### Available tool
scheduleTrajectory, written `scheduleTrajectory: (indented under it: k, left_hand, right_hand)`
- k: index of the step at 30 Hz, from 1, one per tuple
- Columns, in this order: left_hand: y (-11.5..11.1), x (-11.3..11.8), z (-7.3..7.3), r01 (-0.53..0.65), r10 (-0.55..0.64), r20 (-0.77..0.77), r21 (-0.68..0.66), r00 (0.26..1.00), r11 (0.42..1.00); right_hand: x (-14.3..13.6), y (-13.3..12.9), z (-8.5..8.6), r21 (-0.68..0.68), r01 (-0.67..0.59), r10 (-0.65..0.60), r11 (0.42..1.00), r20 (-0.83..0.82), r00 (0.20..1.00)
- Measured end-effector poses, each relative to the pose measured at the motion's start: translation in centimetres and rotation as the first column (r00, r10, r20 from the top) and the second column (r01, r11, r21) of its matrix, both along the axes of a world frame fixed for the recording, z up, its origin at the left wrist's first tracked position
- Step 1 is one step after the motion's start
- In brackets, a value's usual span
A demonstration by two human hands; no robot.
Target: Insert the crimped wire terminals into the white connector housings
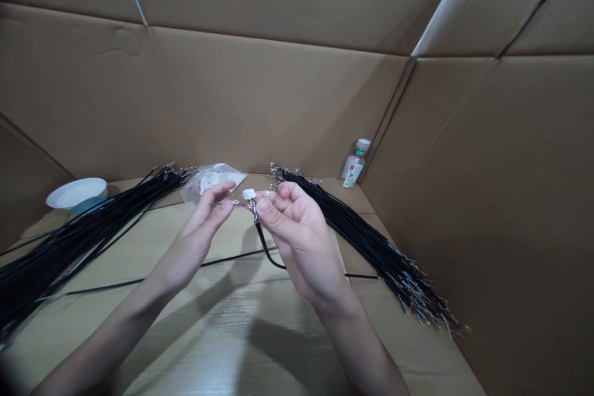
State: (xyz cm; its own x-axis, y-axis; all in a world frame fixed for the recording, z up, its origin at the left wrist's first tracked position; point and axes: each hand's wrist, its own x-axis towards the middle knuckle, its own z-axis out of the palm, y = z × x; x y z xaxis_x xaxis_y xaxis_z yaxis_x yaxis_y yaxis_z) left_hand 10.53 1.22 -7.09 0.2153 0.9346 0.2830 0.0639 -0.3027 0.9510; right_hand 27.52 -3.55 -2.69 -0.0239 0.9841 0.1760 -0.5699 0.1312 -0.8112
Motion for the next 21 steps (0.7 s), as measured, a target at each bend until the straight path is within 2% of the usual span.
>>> scheduleTrajectory:
  k: [2,4,8,11,21]
  left_hand:
    - [-0.4,-0.3,0.6,-0.015,0.021,-0.033,0.163,0.999,0.987]
    - [-1.2,-0.6,1.5,-0.017,0.026,-0.022,0.32,0.999,0.947]
    - [-2.5,-1.1,2.8,-0.067,0.115,-0.067,0.498,0.991,0.864]
    - [-2.7,-1.4,3.1,-0.081,0.142,-0.079,0.518,0.987,0.851]
    - [-2.2,-2.2,3.8,-0.002,0.034,-0.07,0.405,0.997,0.914]
  right_hand:
    - [-0.2,-0.1,0.0,-0.006,-0.012,0.012,1.0,0.001,1.0]
    - [-0.4,0.0,-0.1,-0.017,-0.023,0.023,1.0,0.011,1.0]
    - [-0.8,0.1,-0.5,-0.019,-0.071,0.072,0.997,0.024,0.997]
    - [-1.1,0.1,-0.7,-0.033,-0.101,0.101,0.994,0.024,0.995]
    - [-1.7,0.6,-1.4,-0.079,-0.169,0.166,0.982,-0.041,0.985]
